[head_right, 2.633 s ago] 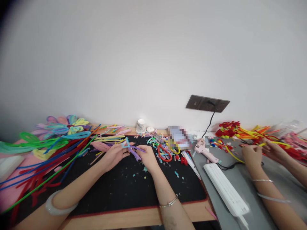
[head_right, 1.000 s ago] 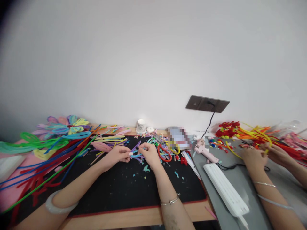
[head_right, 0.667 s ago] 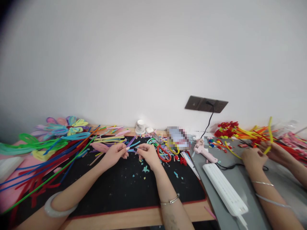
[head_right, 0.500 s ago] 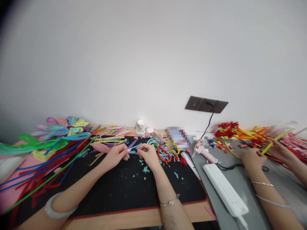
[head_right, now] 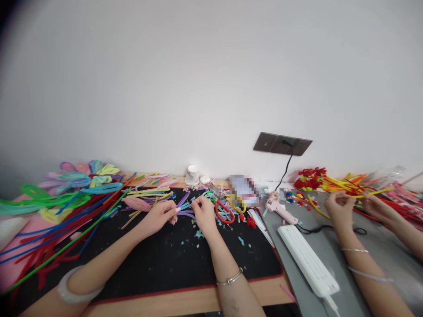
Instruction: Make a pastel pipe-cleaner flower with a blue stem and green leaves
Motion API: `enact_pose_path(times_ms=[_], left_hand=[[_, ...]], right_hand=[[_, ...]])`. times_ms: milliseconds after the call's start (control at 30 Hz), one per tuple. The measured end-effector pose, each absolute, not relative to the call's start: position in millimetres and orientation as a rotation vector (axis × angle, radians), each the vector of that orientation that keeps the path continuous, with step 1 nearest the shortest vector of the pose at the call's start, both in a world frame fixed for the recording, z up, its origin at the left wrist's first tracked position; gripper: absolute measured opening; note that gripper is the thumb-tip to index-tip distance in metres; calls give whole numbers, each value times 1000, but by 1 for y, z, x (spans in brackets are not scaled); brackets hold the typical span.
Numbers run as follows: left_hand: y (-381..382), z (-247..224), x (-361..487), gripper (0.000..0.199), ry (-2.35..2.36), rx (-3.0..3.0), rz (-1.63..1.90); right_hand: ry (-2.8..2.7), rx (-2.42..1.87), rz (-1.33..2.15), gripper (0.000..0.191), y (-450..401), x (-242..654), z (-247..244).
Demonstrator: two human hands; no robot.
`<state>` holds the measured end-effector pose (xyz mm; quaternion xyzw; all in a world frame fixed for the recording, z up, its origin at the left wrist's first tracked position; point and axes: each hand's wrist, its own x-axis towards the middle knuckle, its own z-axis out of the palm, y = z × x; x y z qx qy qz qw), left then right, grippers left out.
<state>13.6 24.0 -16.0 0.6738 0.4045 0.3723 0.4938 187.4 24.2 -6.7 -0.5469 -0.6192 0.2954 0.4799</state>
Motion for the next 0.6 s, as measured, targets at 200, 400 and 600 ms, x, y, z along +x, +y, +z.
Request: enact_pose_path(times_ms=[200,400,600], left_hand=[[24,-11,13,27,974,1555,938],[25,-4,11,30,1027,1539,980],[27,-17,12,29,938,1547,903]], right_hand=[[-1430,-1249,916,19,25,189,-6],[-1123,-1018,1268,30,26,190,-4],[-1273,-1084,1160,15,26,192,-8]])
